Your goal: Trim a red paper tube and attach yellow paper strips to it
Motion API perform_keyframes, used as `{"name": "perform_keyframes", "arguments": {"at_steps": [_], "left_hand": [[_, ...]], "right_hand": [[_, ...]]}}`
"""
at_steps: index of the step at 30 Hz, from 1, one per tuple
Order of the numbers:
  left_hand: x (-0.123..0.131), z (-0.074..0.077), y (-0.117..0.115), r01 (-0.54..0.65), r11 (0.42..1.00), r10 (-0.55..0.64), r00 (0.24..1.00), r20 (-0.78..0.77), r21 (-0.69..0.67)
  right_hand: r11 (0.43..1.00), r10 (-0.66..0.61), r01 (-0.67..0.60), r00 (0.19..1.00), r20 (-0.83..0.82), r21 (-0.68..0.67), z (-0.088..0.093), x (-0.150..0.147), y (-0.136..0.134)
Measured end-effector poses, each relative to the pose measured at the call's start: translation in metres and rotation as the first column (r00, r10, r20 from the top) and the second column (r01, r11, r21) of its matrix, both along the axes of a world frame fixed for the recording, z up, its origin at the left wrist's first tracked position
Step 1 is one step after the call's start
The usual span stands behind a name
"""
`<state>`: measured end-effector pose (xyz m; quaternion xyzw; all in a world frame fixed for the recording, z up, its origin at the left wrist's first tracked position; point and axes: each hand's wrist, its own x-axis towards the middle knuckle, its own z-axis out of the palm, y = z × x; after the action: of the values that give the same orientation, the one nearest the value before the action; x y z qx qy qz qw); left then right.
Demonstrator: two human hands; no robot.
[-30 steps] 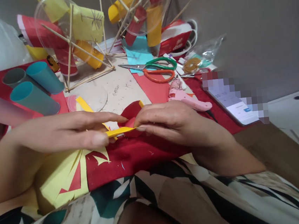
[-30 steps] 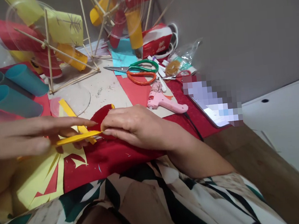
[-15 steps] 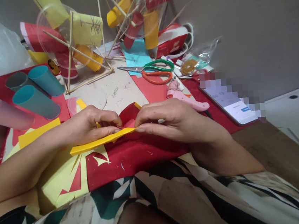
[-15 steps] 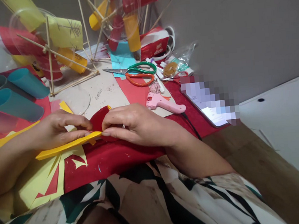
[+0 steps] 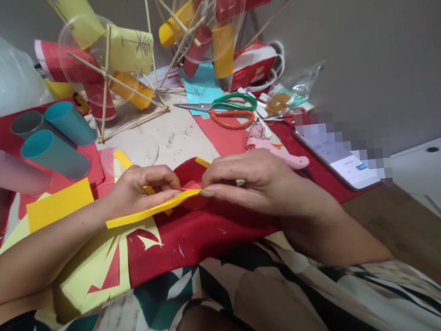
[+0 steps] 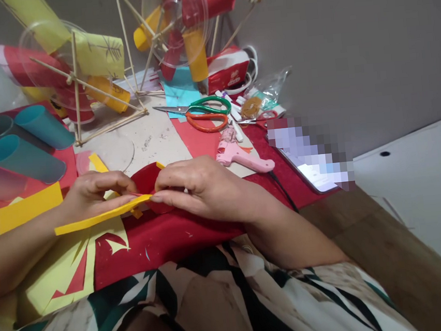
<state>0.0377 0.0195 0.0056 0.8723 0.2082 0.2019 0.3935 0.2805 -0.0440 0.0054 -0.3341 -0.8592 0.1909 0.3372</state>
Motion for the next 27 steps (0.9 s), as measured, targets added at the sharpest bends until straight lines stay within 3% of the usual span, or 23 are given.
{"name": "perform_keyframes", "arguments": {"at_steps": [3, 9, 17, 21, 27], "left_hand": [[0.001, -0.002, -0.006, -0.055, 0.988, 0.065, 0.996, 0.066, -0.145], [0.005, -0.001, -0.018, -0.252, 0.952, 0.27, 0.959, 0.083, -0.176], [0.012, 0.001, -0.019, -0.236, 0.805, 0.313, 0.949, 0.051, -0.544], [0.013, 0.002, -0.019, -0.219, 0.792, 0.3, 0.952, 0.051, -0.57], [0.013, -0.003, -0.026, -0.268, 0.832, 0.355, 0.93, 0.095, -0.486]], "right_hand": [[0.999, -0.034, 0.034, 0.999, -0.032, 0.01, -0.001, -0.001, 0.0], [0.992, -0.12, 0.118, 0.991, -0.055, -0.052, -0.001, -0.005, -0.001], [0.986, -0.143, 0.137, 0.988, -0.056, -0.09, 0.0, -0.004, -0.002], [0.985, -0.119, 0.109, 0.991, -0.067, -0.135, 0.0, -0.003, -0.003], [0.989, -0.126, 0.12, 0.99, -0.059, -0.087, 0.0, -0.003, -0.001]]}}
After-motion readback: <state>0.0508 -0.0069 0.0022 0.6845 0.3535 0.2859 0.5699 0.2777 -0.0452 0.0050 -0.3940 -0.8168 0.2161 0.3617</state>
